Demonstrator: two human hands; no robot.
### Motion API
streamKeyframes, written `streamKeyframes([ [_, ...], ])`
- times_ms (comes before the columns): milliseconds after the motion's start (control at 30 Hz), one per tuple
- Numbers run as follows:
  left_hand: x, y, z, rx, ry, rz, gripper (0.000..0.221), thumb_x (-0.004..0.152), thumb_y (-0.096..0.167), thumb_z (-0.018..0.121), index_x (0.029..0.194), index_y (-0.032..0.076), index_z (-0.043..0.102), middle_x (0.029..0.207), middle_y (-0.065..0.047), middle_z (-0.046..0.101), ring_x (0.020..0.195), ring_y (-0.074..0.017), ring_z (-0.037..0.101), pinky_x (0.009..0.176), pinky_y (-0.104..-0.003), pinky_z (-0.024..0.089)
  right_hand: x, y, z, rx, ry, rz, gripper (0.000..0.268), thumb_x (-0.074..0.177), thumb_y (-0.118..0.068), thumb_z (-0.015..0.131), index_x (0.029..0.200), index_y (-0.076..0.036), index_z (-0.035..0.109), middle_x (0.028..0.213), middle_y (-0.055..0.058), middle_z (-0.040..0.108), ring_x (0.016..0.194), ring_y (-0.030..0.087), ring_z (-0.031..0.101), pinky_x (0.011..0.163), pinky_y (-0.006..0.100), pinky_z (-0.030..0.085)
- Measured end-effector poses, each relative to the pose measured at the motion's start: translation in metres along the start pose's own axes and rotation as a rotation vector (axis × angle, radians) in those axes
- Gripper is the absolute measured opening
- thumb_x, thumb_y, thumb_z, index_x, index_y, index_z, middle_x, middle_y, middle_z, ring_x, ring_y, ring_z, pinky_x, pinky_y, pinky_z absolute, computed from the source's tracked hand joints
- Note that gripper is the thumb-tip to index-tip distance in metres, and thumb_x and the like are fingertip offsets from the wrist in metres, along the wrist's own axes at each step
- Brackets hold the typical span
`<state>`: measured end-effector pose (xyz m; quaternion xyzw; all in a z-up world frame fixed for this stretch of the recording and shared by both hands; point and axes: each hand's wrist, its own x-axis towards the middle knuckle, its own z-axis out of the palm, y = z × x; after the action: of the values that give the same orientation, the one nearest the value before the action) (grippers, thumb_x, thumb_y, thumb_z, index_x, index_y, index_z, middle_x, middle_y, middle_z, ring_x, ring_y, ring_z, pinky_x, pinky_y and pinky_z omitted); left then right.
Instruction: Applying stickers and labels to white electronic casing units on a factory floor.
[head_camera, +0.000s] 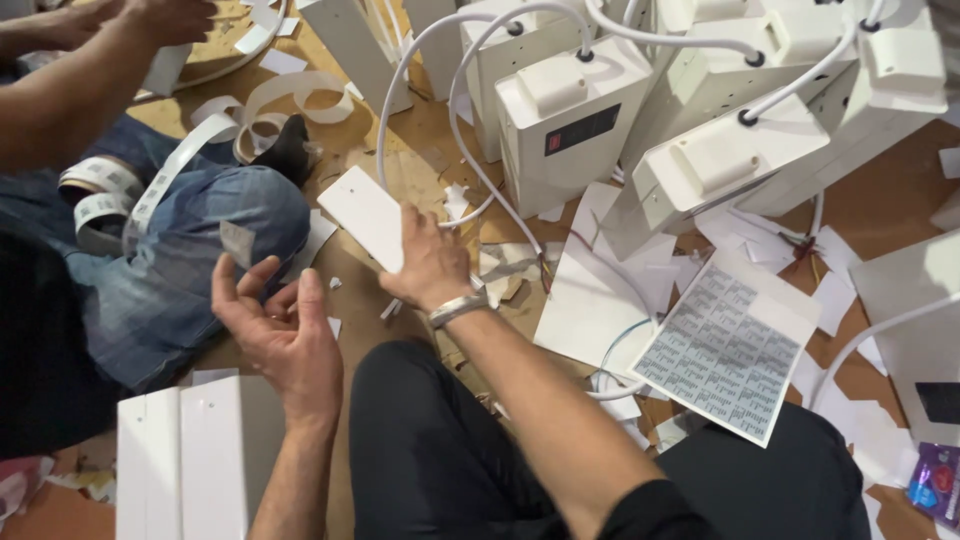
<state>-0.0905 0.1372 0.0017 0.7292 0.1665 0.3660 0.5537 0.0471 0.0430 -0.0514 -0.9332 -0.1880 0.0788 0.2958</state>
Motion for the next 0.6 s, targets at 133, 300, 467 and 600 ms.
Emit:
streamKeyframes([
  [133,-0.005,0.004,-0.005,0.01,-0.013,-0.011,0.072,0.107,0.006,0.067,0.162,0.005,0.02,0.143,-0.015,0.049,0.102,-0.0119,0.063,0.081,-0.024,0.056,-0.044,0.016,-0.016,-0.023,-0.214,0.115,0.131,0.044,-0.03,0.093,0.153,-0.005,0.025,0.134,0.024,0.049,0.108,0.038,0.062,0.079,0.045,0.061],
  [300,-0.017,-0.001,-0.01,0.078,-0.023,-0.046,0.071,0.105,0.007,0.066,0.161,0.005,0.022,0.142,-0.015,0.051,0.101,-0.0128,0.064,0.084,-0.025,0.057,-0.056,0.024,-0.018,-0.006,-0.126,0.08,0.106,0.068,-0.031,0.078,0.157,-0.004,0.027,0.117,0.027,0.063,0.093,0.042,0.071,0.079,0.046,0.062],
  [467,-0.02,-0.002,-0.022,0.05,0.001,-0.009,0.07,0.107,0.005,0.066,0.162,0.004,0.023,0.145,-0.016,0.05,0.106,-0.0134,0.064,0.086,-0.025,0.055,-0.036,-0.025,-0.015,0.063,0.013,0.111,0.095,0.068,-0.039,0.077,0.15,-0.014,0.036,0.119,0.024,0.062,0.09,0.043,0.071,0.072,0.051,0.06],
  [600,-0.012,0.0,-0.031,0.029,0.008,0.047,0.069,0.109,0.003,0.066,0.163,0.003,0.024,0.146,-0.015,0.05,0.107,-0.0124,0.063,0.09,-0.024,0.054,-0.027,-0.066,-0.004,0.125,-0.061,0.143,0.099,0.067,-0.044,0.08,0.15,-0.014,0.036,0.121,0.028,0.057,0.093,0.043,0.069,0.075,0.049,0.061],
])
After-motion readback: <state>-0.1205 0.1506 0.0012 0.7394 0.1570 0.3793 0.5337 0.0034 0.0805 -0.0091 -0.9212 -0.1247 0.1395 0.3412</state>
